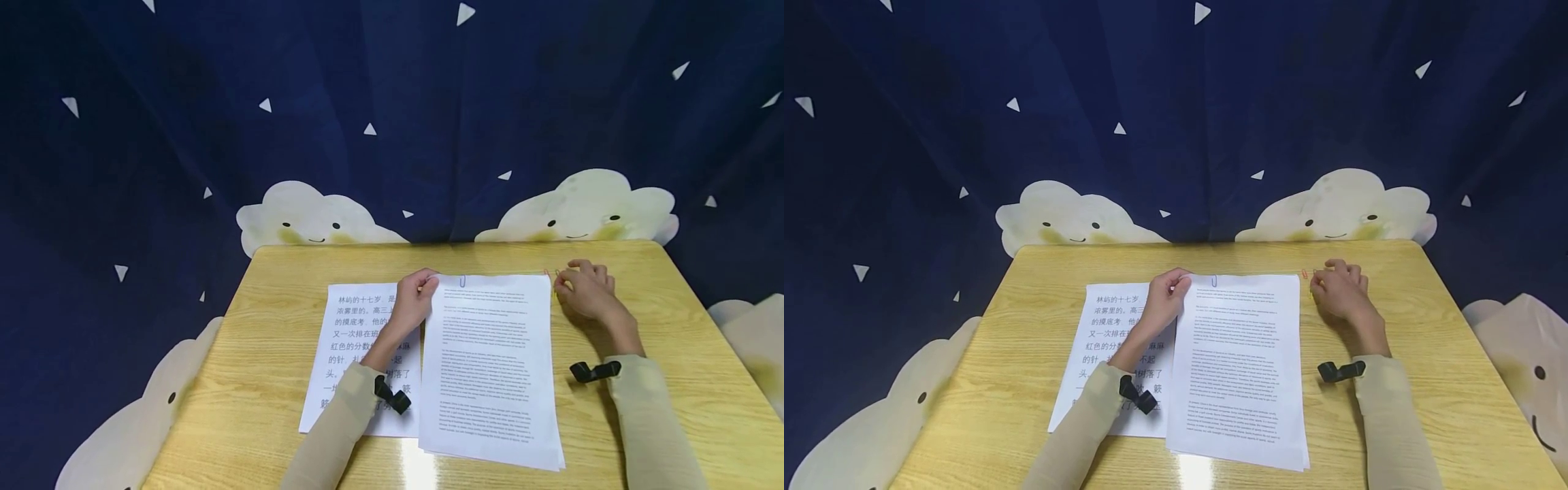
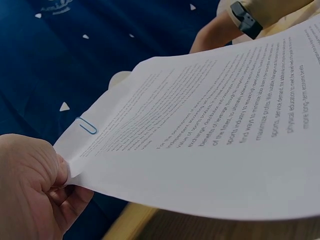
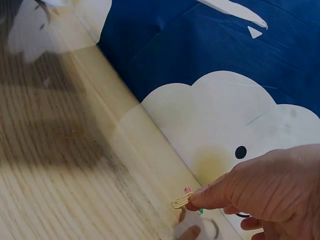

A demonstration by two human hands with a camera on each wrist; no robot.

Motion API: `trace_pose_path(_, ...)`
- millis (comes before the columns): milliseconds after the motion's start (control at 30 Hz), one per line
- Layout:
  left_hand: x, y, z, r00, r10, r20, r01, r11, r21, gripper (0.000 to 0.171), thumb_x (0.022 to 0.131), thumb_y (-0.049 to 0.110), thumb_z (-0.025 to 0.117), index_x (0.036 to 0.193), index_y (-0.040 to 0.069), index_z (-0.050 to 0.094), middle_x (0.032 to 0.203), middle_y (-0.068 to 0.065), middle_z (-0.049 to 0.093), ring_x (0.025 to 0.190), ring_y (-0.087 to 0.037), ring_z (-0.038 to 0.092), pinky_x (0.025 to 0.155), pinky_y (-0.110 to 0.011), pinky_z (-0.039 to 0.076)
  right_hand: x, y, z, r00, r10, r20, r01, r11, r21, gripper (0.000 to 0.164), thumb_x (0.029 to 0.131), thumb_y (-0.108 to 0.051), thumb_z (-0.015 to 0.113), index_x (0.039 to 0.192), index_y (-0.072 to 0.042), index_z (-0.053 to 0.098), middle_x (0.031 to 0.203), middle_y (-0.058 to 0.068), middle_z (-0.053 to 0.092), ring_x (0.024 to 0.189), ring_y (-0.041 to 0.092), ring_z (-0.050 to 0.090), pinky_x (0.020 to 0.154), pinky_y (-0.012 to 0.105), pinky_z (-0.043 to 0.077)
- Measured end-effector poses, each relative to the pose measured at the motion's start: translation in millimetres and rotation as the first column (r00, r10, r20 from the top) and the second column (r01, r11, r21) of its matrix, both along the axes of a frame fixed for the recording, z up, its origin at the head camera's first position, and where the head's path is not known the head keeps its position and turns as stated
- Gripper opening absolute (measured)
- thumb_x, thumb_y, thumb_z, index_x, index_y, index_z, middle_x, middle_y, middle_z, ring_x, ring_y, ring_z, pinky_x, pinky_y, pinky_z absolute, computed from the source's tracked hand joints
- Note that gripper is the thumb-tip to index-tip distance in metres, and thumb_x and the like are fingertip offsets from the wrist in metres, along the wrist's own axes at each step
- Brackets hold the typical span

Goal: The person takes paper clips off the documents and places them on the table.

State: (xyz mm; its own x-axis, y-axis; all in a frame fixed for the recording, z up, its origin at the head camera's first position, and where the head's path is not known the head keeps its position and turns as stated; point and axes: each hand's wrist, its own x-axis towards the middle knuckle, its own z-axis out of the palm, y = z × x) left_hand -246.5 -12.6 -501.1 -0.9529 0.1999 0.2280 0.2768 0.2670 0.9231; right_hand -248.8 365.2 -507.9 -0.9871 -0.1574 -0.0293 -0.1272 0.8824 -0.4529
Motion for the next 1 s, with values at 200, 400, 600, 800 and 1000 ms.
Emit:
trace_pose_path(200,-1.0,0,0.1,1.0,-0.01,-0.018,0.01,1.0,0.009,0.021,0.108,0.009,0.056,0.113,0.004,0.075,0.093,-0.01,0.072,0.069,-0.011,0.059,0.06,-0.022,0.048,-0.9,0,-1.5,1.0,0.001,0.008,-0.001,1.0,-0.009,0.02,0.108,-0.015,0.053,0.104,-0.003,0.068,0.154,0.04,0.024,0.136,0.068,0.011,0.101,0.078,0.01)
trace_pose_path(400,-0.2,1,-0.3,1.0,-0.015,-0.022,0.015,1.0,0.013,0.02,0.107,0.008,0.057,0.111,0.003,0.075,0.092,-0.012,0.071,0.062,-0.01,0.057,0.057,-0.021,0.046,-0.2,-3,-0.9,1.0,-0.008,0.001,0.008,1.0,0.0,0.019,0.107,-0.014,0.054,0.108,0.0,0.068,0.154,0.04,0.025,0.135,0.066,0.013,0.101,0.076,0.012)
trace_pose_path(600,0.0,1,-0.8,1.0,-0.009,-0.018,0.01,1.0,0.011,0.019,0.107,0.008,0.057,0.112,0.003,0.075,0.093,-0.012,0.071,0.06,-0.008,0.056,0.056,-0.02,0.045,0.8,-4,1.1,1.0,-0.023,-0.004,0.024,1.0,0.006,0.022,0.108,-0.016,0.055,0.11,0.001,0.069,0.153,0.04,0.027,0.135,0.065,0.015,0.101,0.075,0.013)
trace_pose_path(800,-0.1,2,-2.0,1.0,-0.012,-0.006,0.012,1.0,0.02,0.02,0.108,0.01,0.056,0.112,0.005,0.076,0.094,-0.01,0.071,0.059,-0.01,0.057,0.055,-0.022,0.045,2.1,-4,10.8,0.995,-0.065,-0.073,0.065,0.998,0.003,0.021,0.107,-0.015,0.057,0.11,0.002,0.069,0.15,0.04,0.031,0.133,0.065,0.019,0.101,0.075,0.013)
trace_pose_path(1000,-0.2,1,-3.7,1.0,-0.012,-0.002,0.012,1.0,0.027,0.02,0.108,0.011,0.056,0.111,0.006,0.076,0.093,-0.01,0.072,0.061,-0.011,0.058,0.057,-0.022,0.046,2.3,-8,23.8,0.988,-0.082,-0.129,0.081,0.997,-0.018,0.023,0.107,-0.016,0.056,0.114,0.002,0.067,0.151,0.037,0.034,0.133,0.062,0.022,0.099,0.072,0.016)
